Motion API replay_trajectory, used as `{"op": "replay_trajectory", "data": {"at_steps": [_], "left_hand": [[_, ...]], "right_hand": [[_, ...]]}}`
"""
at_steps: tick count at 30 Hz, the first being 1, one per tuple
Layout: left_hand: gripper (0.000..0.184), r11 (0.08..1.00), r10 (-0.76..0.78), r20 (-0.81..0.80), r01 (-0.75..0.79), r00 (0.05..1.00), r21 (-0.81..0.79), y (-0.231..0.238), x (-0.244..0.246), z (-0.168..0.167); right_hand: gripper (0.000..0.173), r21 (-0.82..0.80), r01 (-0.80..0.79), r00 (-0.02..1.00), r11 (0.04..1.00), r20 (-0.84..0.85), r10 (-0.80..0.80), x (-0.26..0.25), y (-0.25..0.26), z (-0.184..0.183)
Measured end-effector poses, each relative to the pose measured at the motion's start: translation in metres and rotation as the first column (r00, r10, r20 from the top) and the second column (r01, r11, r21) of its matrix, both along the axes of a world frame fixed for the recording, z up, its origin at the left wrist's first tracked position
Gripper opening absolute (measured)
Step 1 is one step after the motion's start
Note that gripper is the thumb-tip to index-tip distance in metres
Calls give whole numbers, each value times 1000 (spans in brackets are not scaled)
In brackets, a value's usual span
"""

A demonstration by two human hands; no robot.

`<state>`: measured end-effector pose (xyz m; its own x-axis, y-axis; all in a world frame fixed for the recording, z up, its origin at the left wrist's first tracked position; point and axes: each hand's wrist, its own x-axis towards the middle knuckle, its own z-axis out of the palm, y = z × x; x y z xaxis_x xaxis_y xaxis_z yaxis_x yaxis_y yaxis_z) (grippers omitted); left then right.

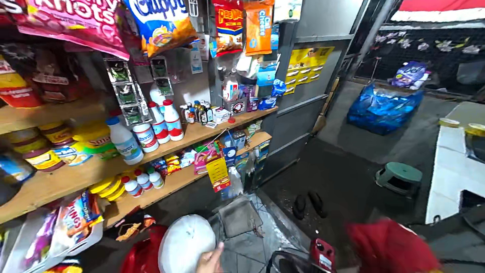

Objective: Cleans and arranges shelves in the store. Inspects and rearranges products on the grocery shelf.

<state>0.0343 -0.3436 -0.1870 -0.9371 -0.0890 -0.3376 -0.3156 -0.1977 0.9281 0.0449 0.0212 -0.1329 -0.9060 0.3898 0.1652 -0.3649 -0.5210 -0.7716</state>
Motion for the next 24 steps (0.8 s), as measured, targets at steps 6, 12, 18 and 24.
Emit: {"op": "replay_trajectory", "data": {"at_steps": [6, 12, 18, 24], "left_hand": [[54, 942, 335, 24, -335, 942, 9, -91, 28, 7], [31, 822, 542, -194, -564, 818, -83, -125, 34, -2], [26, 515, 516, -549, -750, 657, -414, -183, -21, 67], [71, 197, 486, -566, -714, 666, -671, -213, -132, 167]], "right_hand": [[34, 255, -76, 898, 964, 437, -45, -60, -114, 47], [32, 678, -185, 983, 712, 114, 147, -146, -185, 73], [33, 918, 10, 955, 397, -127, 267, -262, -277, 108], [37, 980, -37, 944, -193, 98, 316, -363, -377, 117]]}}
